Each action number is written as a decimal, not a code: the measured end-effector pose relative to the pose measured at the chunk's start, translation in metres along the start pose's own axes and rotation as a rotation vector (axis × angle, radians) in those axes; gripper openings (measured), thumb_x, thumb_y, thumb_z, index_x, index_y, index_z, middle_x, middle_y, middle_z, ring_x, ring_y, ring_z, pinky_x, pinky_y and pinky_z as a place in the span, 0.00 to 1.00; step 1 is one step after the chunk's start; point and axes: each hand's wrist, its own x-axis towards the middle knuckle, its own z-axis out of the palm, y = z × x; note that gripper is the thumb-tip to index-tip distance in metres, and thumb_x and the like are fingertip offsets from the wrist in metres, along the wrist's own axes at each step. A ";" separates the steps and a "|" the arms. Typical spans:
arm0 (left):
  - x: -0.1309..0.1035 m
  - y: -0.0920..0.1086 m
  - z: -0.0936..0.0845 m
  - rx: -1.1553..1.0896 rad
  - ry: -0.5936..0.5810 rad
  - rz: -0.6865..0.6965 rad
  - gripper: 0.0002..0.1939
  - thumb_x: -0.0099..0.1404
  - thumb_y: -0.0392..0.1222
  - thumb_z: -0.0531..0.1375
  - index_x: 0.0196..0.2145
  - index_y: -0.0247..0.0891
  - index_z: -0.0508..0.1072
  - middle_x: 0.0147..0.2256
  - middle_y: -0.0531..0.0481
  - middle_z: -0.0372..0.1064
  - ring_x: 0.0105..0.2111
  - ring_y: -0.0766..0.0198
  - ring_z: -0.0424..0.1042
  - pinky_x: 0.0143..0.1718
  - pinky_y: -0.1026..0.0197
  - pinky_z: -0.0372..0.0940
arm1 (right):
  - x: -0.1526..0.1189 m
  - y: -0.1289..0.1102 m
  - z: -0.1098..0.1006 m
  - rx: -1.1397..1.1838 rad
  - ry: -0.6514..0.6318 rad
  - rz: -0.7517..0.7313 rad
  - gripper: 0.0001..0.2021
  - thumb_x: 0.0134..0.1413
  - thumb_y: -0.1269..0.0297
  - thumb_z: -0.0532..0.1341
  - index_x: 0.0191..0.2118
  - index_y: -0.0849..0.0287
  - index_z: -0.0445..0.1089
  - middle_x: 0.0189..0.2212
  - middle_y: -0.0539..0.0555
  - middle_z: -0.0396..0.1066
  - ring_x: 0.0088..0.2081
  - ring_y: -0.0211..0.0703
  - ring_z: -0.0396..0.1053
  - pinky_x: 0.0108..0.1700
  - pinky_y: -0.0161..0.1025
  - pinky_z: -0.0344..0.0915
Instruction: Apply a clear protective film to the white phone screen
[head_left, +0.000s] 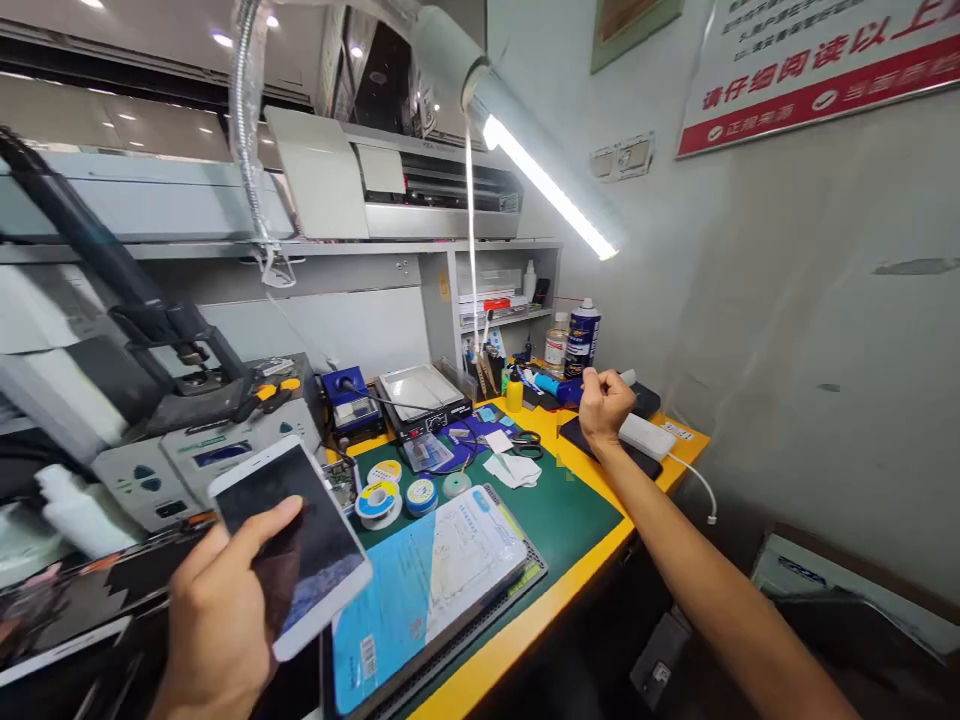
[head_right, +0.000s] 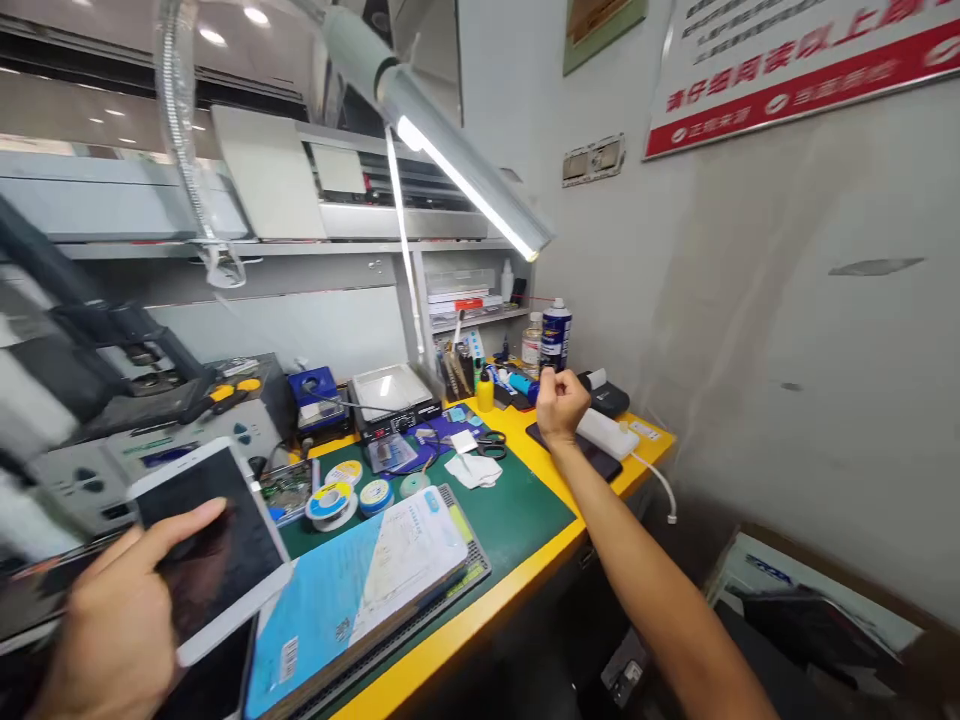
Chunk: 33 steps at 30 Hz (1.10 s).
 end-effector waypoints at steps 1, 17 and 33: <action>-0.005 0.003 0.008 -0.022 -0.020 -0.035 0.11 0.45 0.33 0.69 0.27 0.39 0.74 0.23 0.62 0.73 0.24 0.66 0.73 0.31 0.64 0.71 | -0.002 -0.001 0.000 0.025 0.002 -0.008 0.18 0.57 0.52 0.54 0.20 0.51 0.54 0.19 0.50 0.58 0.26 0.44 0.57 0.33 0.42 0.58; -0.011 -0.004 0.000 0.158 -0.167 0.089 0.12 0.57 0.46 0.70 0.34 0.36 0.76 0.29 0.54 0.76 0.28 0.62 0.74 0.35 0.60 0.69 | -0.010 -0.005 0.007 0.143 0.015 -0.126 0.17 0.54 0.59 0.61 0.18 0.51 0.57 0.17 0.51 0.54 0.22 0.43 0.55 0.30 0.46 0.52; -0.018 -0.009 0.000 0.382 -0.216 0.371 0.11 0.64 0.46 0.66 0.40 0.36 0.78 0.35 0.52 0.80 0.36 0.60 0.77 0.39 0.62 0.69 | -0.128 -0.169 -0.030 0.570 -1.401 -0.191 0.26 0.60 0.68 0.58 0.64 0.56 0.67 0.56 0.57 0.72 0.53 0.49 0.71 0.52 0.48 0.69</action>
